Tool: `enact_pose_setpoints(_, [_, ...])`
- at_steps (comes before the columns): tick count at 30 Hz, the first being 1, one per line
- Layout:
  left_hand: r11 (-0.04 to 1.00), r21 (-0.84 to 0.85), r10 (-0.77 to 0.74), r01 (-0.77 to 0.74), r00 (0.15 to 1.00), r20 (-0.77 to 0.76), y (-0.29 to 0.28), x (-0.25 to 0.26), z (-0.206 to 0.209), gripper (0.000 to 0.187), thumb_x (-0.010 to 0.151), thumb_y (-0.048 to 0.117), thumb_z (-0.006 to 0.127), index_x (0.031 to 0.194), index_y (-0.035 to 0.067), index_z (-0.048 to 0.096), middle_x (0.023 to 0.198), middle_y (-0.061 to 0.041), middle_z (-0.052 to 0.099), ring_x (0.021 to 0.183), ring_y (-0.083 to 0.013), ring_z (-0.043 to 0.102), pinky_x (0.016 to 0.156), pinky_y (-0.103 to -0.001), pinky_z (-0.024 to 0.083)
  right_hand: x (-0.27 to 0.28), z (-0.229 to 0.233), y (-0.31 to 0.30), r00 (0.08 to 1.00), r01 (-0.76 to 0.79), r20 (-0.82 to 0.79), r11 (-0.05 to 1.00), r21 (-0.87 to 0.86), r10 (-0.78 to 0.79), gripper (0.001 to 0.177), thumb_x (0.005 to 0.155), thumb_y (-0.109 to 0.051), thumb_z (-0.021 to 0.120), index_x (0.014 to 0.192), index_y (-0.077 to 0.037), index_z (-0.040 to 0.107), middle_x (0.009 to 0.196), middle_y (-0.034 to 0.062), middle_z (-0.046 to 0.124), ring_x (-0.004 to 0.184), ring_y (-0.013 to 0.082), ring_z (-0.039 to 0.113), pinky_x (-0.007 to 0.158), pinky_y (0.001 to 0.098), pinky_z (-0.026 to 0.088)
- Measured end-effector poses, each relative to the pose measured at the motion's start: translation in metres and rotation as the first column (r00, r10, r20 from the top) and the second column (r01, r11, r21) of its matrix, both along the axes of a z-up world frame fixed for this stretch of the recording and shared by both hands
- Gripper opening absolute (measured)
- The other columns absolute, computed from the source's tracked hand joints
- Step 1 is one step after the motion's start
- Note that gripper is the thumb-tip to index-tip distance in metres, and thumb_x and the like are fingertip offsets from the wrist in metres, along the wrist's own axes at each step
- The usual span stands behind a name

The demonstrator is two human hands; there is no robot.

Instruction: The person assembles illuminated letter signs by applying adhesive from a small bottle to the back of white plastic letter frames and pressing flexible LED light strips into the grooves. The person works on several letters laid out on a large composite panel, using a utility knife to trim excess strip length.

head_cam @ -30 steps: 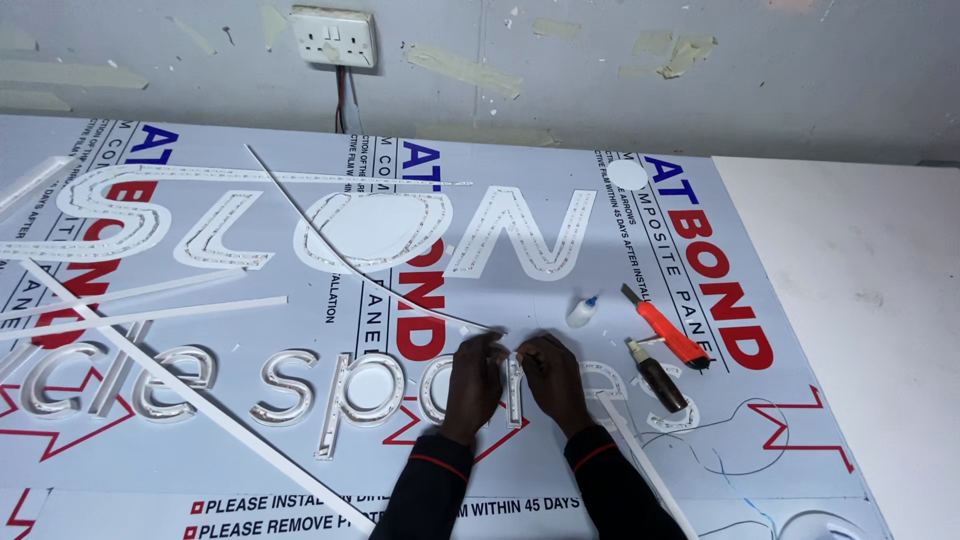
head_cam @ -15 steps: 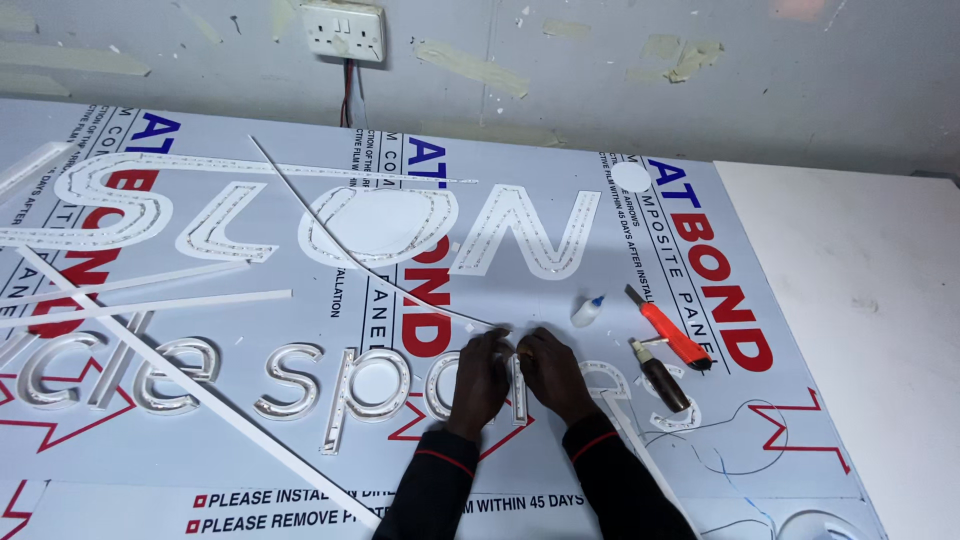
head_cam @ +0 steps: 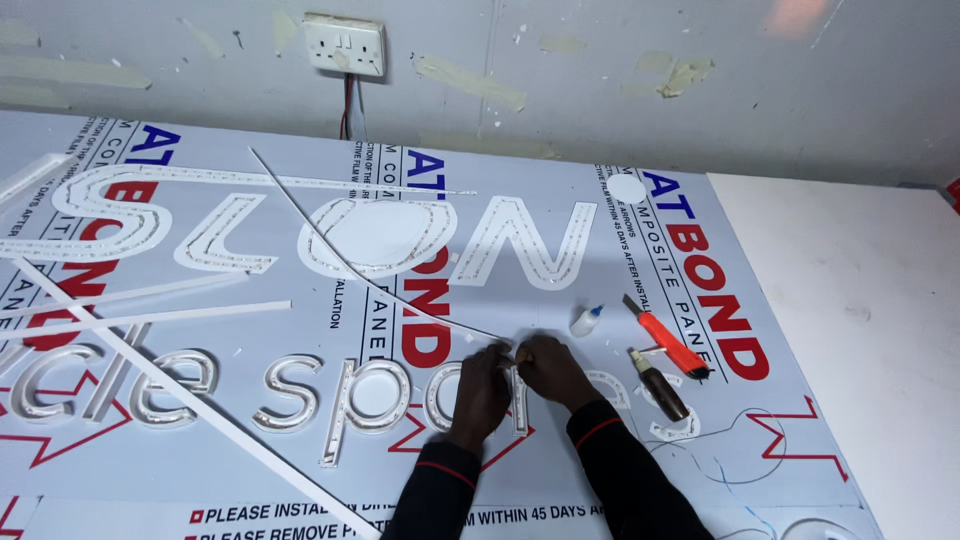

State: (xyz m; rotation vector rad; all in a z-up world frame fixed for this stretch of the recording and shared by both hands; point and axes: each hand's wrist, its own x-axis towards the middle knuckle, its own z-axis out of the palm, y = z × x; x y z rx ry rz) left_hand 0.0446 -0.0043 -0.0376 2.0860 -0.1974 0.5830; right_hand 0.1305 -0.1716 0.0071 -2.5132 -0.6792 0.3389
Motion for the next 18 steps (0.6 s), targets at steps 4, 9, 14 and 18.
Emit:
enact_pose_setpoints(4, [0.999, 0.003, 0.043, -0.043, 0.999, 0.015, 0.0, 0.001, -0.003, 0.037, 0.1, 0.004, 0.053, 0.134, 0.011, 0.067, 0.1, -0.006, 0.082, 0.099, -0.0364, 0.074, 0.094, -0.049, 0.054, 0.008, 0.001, 0.004, 0.999, 0.032, -0.044, 0.996, 0.088, -0.028, 0.016, 0.097, -0.015, 0.072, 0.108, -0.006, 0.079, 0.106, 0.0216, 0.079, 0.114, 0.0495, 0.079, 0.104, 0.0637, 0.061])
enact_pose_setpoints(9, [1.0, 0.011, 0.024, -0.024, 1.0, 0.004, 0.001, -0.002, -0.001, 0.039, 0.097, 0.003, 0.053, 0.133, 0.012, 0.065, 0.099, -0.006, 0.082, 0.097, -0.0355, 0.073, 0.093, -0.048, 0.053, 0.004, 0.009, 0.0, 1.0, -0.008, -0.026, 0.999, 0.05, 0.01, 0.015, 0.096, -0.024, 0.071, 0.097, -0.01, 0.074, 0.091, 0.0158, 0.073, 0.098, 0.0429, 0.081, 0.092, 0.0579, 0.062])
enact_pose_setpoints(14, [0.998, -0.04, 0.044, -0.044, 0.999, 0.001, -0.001, 0.002, 0.0, 0.04, 0.095, 0.003, 0.053, 0.132, 0.012, 0.066, 0.098, -0.008, 0.082, 0.098, -0.0378, 0.073, 0.094, -0.048, 0.053, -0.017, 0.021, 0.0, 1.0, -0.003, 0.023, 1.0, 0.026, 0.003, 0.01, 0.1, -0.018, 0.069, 0.099, -0.008, 0.073, 0.093, 0.0154, 0.072, 0.097, 0.0412, 0.08, 0.087, 0.0543, 0.063])
enact_pose_setpoints(18, [0.997, -0.026, 0.078, -0.078, 0.997, -0.016, -0.004, 0.004, -0.003, 0.039, 0.094, 0.004, 0.056, 0.13, 0.015, 0.069, 0.095, -0.004, 0.083, 0.098, -0.0341, 0.076, 0.096, -0.047, 0.054, -0.018, 0.021, 0.004, 0.998, -0.031, 0.063, 0.999, 0.02, 0.03, 0.011, 0.1, -0.013, 0.065, 0.1, -0.006, 0.073, 0.094, 0.0176, 0.069, 0.098, 0.0472, 0.078, 0.086, 0.054, 0.063])
